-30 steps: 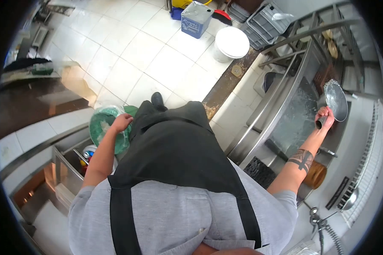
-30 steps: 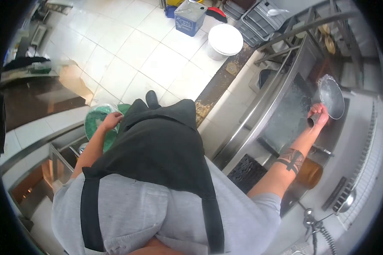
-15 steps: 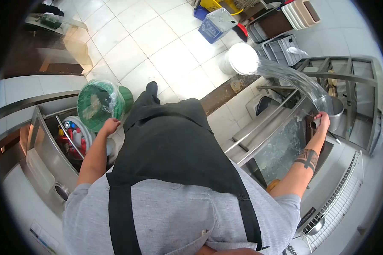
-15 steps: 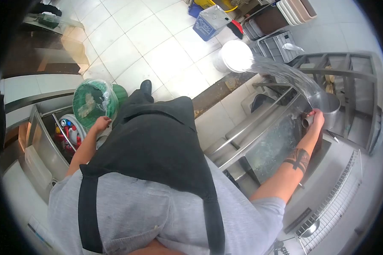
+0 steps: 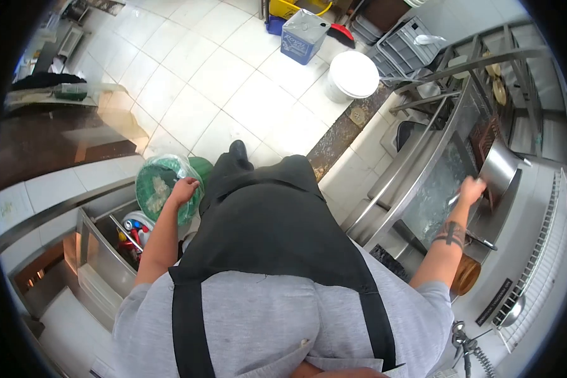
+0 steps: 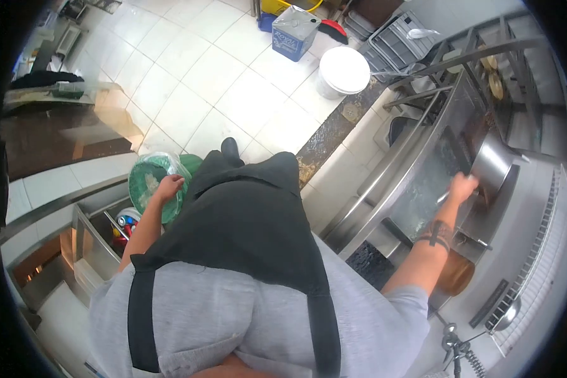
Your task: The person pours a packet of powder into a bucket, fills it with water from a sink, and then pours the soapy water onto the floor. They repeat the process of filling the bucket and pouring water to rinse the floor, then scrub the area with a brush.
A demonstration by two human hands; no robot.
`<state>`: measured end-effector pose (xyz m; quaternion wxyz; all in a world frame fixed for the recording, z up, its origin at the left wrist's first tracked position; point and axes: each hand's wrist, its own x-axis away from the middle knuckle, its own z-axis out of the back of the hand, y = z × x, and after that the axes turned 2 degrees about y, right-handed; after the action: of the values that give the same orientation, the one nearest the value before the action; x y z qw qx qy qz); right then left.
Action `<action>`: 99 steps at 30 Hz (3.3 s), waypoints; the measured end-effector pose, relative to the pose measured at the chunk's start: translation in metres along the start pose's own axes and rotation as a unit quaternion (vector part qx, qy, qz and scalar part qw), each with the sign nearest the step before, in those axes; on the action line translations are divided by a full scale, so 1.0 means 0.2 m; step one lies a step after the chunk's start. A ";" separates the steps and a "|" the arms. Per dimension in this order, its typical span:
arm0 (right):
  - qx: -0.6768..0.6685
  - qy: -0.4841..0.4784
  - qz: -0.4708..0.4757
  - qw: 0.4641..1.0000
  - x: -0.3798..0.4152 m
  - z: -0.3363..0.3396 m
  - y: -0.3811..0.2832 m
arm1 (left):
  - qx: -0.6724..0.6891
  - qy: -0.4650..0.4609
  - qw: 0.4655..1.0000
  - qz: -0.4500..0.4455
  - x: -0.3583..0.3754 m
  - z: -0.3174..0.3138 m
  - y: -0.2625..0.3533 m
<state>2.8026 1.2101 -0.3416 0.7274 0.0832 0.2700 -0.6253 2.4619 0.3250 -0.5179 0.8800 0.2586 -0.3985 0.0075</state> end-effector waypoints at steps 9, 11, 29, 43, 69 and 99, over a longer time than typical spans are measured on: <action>-0.276 -0.348 -0.378 0.812 0.84 -0.50 1.06 | -0.108 -0.048 0.993 -0.003 0.14 0.11 0.09; -0.381 -0.322 -0.491 0.714 0.91 -0.53 0.88 | -0.129 -0.061 0.990 -0.004 0.14 0.14 0.11; -0.803 -0.351 -0.274 0.397 0.12 0.18 0.14 | -0.090 -0.053 0.993 -0.064 0.03 0.04 0.32; -0.464 -0.310 -0.205 0.804 -0.44 0.30 -0.80 | 0.092 0.020 0.989 0.111 0.23 -0.24 -0.33; -0.133 -0.389 -0.413 0.812 0.63 -0.31 1.05 | -0.116 -0.048 0.992 0.033 0.29 0.02 -0.06; -0.622 -0.386 -0.257 0.631 -0.45 0.37 -0.37 | -0.020 -0.028 0.999 0.016 0.09 -0.07 -0.04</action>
<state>2.7462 1.2380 -0.2191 0.4546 -0.7107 0.2996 -0.4456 2.4866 0.3207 -0.5175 0.8733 0.2348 -0.4269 0.0068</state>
